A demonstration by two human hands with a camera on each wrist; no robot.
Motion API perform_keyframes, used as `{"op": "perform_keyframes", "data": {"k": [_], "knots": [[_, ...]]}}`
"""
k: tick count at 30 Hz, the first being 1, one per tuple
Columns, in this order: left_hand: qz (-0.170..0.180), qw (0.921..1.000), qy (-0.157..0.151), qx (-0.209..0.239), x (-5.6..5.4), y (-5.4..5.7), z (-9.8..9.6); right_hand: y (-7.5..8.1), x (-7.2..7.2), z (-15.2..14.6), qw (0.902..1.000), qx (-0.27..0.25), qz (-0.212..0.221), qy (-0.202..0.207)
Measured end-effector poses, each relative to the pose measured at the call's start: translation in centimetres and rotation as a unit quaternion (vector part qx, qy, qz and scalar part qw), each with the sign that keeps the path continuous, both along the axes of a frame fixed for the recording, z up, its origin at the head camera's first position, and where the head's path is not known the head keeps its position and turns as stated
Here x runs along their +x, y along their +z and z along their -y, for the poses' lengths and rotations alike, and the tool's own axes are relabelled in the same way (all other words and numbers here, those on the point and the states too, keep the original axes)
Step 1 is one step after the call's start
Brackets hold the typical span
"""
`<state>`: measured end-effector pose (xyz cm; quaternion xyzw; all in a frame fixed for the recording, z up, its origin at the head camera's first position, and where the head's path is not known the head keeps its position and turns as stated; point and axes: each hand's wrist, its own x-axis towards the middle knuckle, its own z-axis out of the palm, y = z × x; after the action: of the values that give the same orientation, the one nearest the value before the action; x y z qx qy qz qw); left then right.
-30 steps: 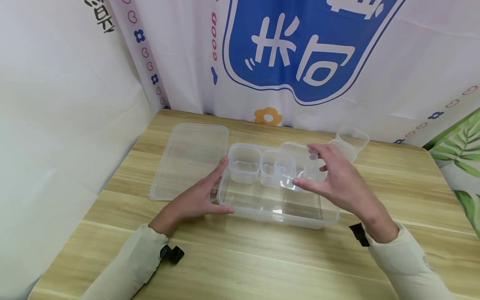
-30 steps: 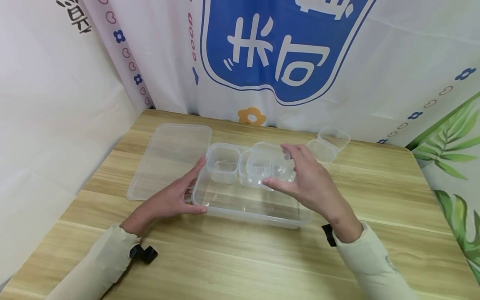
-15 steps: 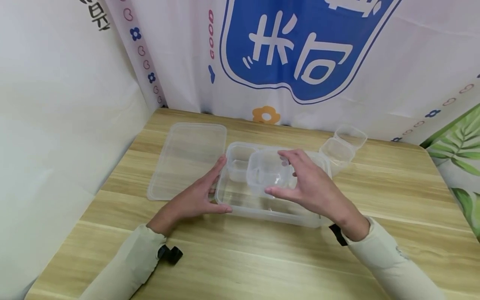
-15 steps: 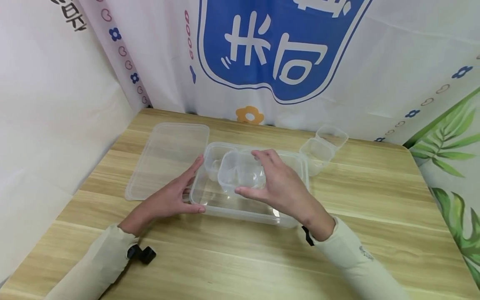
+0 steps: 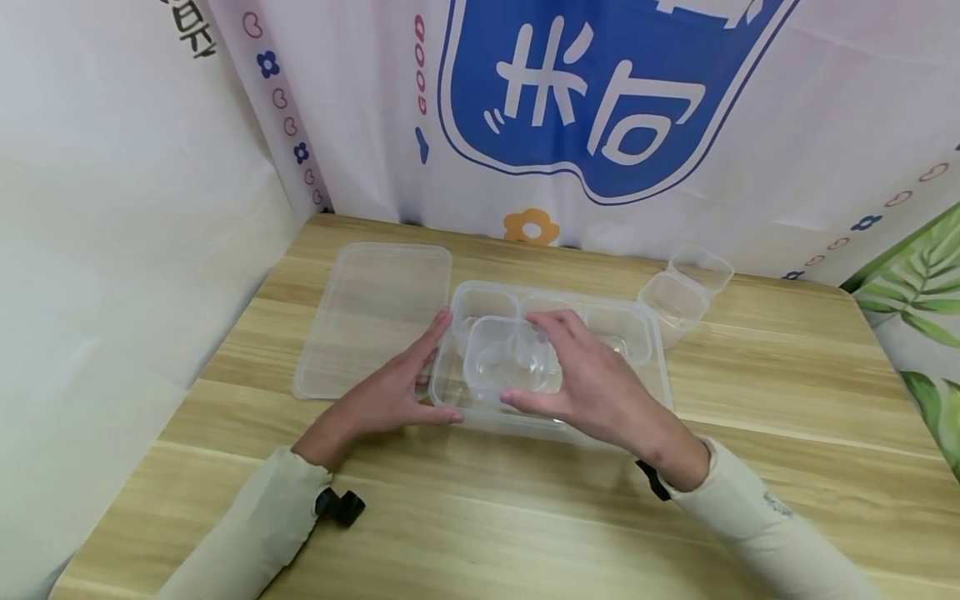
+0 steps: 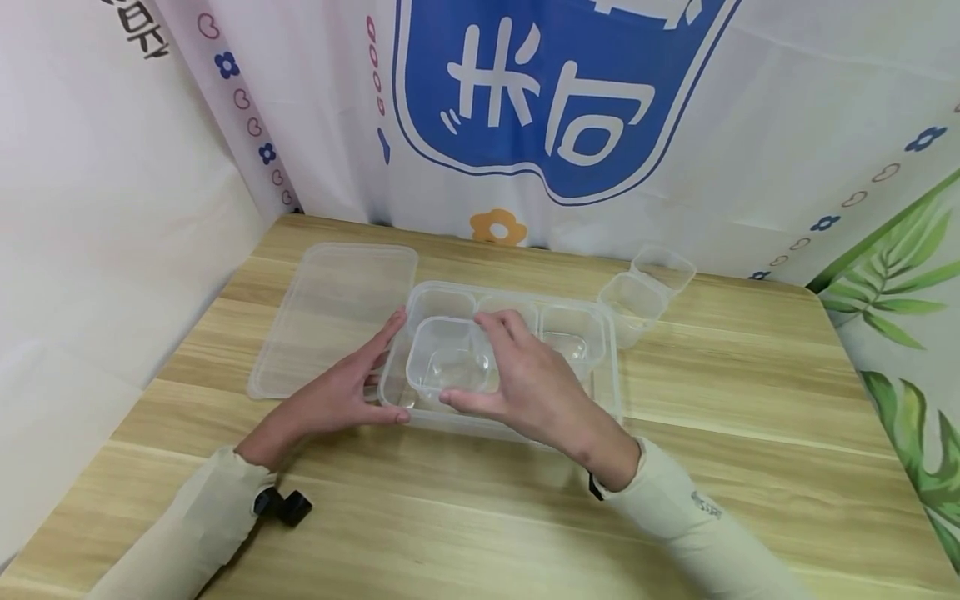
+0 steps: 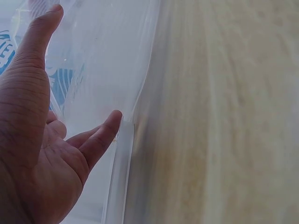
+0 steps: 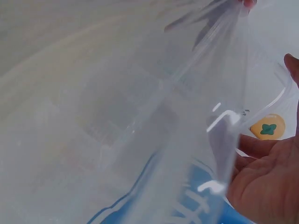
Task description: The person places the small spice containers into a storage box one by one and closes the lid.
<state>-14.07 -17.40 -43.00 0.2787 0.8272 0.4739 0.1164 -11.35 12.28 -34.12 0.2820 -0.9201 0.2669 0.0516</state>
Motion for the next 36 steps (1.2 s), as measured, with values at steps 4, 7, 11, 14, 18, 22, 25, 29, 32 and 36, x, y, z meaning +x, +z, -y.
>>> {"op": "perform_keyframes", "data": {"k": [4, 7, 11, 14, 18, 22, 25, 29, 32, 36], "knots": [[0.003, 1.0000, -0.003, 0.005, 0.0, 0.0, -0.1, -0.5, 0.2, 0.6, 0.9999, 0.009, 0.007, -0.003], [0.009, 0.9999, -0.003, 0.008, 0.0, 0.1, -0.1, -1.1, 0.3, 1.0, 0.9998, 0.015, 0.012, -0.004], [0.008, 0.9999, -0.002, 0.006, -0.1, 0.0, -0.1, -1.9, 0.4, 1.4, 0.9998, 0.015, 0.015, -0.004], [0.006, 1.0000, 0.000, 0.001, -0.1, -0.1, -0.1, -2.3, 0.4, 1.6, 0.9998, 0.010, 0.017, -0.001], [0.005, 1.0000, 0.001, -0.002, 0.0, 0.0, -0.2, -2.8, 0.4, 1.8, 0.9998, 0.009, 0.019, 0.002], [0.005, 1.0000, 0.001, 0.000, 0.0, 0.0, -0.2, -3.4, 0.3, 2.0, 0.9995, 0.011, 0.030, 0.002], [0.007, 1.0000, 0.001, 0.002, 0.0, 0.0, -0.1, -3.8, 0.2, 2.2, 0.9991, 0.011, 0.041, 0.005], [0.007, 1.0000, -0.001, 0.002, 0.0, 0.0, -0.1, -4.1, 0.2, 2.2, 0.9984, 0.012, 0.054, 0.007], [0.004, 1.0000, -0.001, 0.000, -0.1, -0.1, -0.1, -4.3, 0.1, 2.2, 0.9979, 0.011, 0.063, 0.009], [0.004, 1.0000, 0.000, 0.001, 0.0, -0.1, -0.1, -4.5, 0.0, 2.2, 0.9966, 0.001, 0.080, 0.018]]}}
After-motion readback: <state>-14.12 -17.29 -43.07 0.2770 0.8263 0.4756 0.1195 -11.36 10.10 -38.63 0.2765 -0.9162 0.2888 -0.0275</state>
